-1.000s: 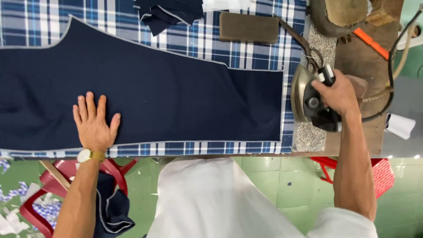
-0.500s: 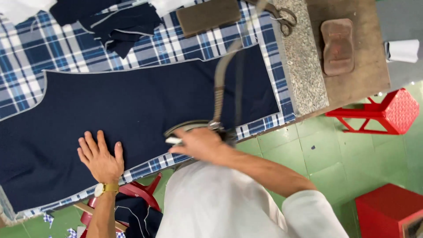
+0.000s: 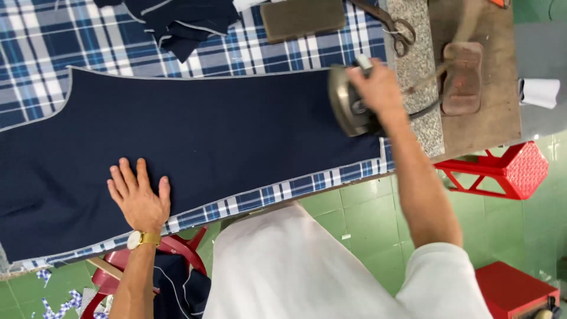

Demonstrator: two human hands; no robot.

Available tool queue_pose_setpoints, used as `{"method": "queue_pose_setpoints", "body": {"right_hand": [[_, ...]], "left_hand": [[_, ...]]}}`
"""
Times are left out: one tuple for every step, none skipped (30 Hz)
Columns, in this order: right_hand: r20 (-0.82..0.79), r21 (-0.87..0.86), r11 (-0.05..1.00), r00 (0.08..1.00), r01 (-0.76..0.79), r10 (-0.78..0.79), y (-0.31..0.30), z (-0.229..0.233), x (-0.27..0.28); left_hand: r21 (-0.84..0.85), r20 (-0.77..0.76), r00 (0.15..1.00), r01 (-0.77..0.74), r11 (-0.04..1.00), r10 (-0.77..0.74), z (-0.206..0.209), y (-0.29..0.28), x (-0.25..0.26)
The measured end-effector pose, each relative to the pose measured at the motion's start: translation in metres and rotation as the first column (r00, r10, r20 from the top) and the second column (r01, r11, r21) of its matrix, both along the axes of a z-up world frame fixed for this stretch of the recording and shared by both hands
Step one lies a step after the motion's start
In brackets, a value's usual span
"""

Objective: The person irons a dark blue garment on a plaid-covered table using a steam iron. They smooth the fabric with their hands, use a small rectangular pressing block on specific areas, and repeatedly move the iron across the surface to remove wrinkles.

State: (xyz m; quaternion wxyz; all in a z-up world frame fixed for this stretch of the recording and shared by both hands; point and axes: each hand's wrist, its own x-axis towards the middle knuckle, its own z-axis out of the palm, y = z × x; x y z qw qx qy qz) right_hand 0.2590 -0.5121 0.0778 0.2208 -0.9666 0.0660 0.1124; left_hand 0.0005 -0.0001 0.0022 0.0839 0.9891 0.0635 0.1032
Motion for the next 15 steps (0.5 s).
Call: {"method": "queue_pose_setpoints", "body": {"right_hand": [[0.005, 0.001, 1.000, 1.000, -0.008, 0.008, -0.021, -0.003, 0.007], [0.035, -0.042, 0.999, 0.999, -0.013, 0.015, -0.038, -0.008, 0.016], [0.066, -0.084, 0.996, 0.998, -0.016, 0.022, -0.056, -0.011, 0.025], [0.076, -0.077, 0.997, 0.996, -0.031, 0.037, -0.064, -0.020, 0.028], [0.103, -0.101, 0.995, 0.995, -0.009, 0.019, -0.072, -0.028, 0.031], [0.129, -0.124, 0.992, 0.992, 0.008, 0.008, -0.078, -0.039, 0.036], [0.137, -0.117, 0.993, 0.990, -0.012, 0.028, -0.079, -0.038, 0.027], [0.103, -0.083, 0.996, 0.994, -0.019, 0.028, -0.073, -0.039, 0.026], [0.067, -0.050, 0.998, 0.997, -0.025, 0.029, -0.067, -0.040, 0.026], [0.072, -0.040, 0.997, 0.995, -0.062, 0.065, -0.045, -0.029, 0.018], [-0.009, -0.082, 0.991, 0.994, -0.105, 0.105, -0.024, -0.019, 0.008], [-0.091, -0.126, 0.981, 0.986, -0.148, 0.137, -0.007, -0.006, -0.003], [-0.086, -0.118, 0.977, 0.982, -0.179, 0.169, 0.027, 0.011, -0.014], [-0.113, -0.085, 0.969, 0.968, -0.233, 0.223, 0.058, 0.027, -0.032], [-0.138, -0.050, 0.957, 0.951, -0.286, 0.277, 0.085, 0.043, -0.051]], "left_hand": [[0.001, 0.005, 1.000, -0.008, 1.000, 0.008, -0.002, 0.000, 0.000], [0.019, 0.020, 1.000, -0.004, 1.000, 0.004, -0.004, 0.001, 0.000], [0.038, 0.034, 0.999, 0.000, 0.999, -0.001, -0.006, 0.003, -0.001], [0.045, 0.044, 0.999, -0.016, 0.999, 0.014, -0.013, 0.005, -0.001], [0.045, 0.039, 0.999, -0.026, 0.999, 0.024, -0.020, 0.008, -0.001], [0.044, 0.034, 0.999, -0.041, 0.998, 0.039, -0.029, 0.012, -0.004], [0.051, 0.042, 0.997, -0.063, 0.997, 0.060, -0.029, 0.009, 0.000], [0.052, 0.055, 0.996, -0.074, 0.996, 0.071, -0.027, 0.008, -0.001], [0.054, 0.067, 0.994, -0.085, 0.995, 0.081, -0.025, 0.009, -0.001], [0.065, 0.073, 0.990, -0.122, 0.990, 0.117, -0.028, 0.010, -0.002], [0.052, 0.070, 0.991, -0.117, 0.992, 0.113, -0.031, 0.010, -0.002], [0.036, 0.066, 0.992, -0.107, 0.994, 0.105, -0.034, 0.009, -0.001], [0.044, 0.071, 0.988, -0.139, 0.989, 0.136, -0.033, 0.010, -0.003], [0.031, 0.025, 0.992, -0.121, 0.992, 0.120, -0.033, 0.011, -0.004], [0.017, -0.020, 0.994, -0.103, 0.994, 0.104, -0.033, 0.010, -0.004]]}}
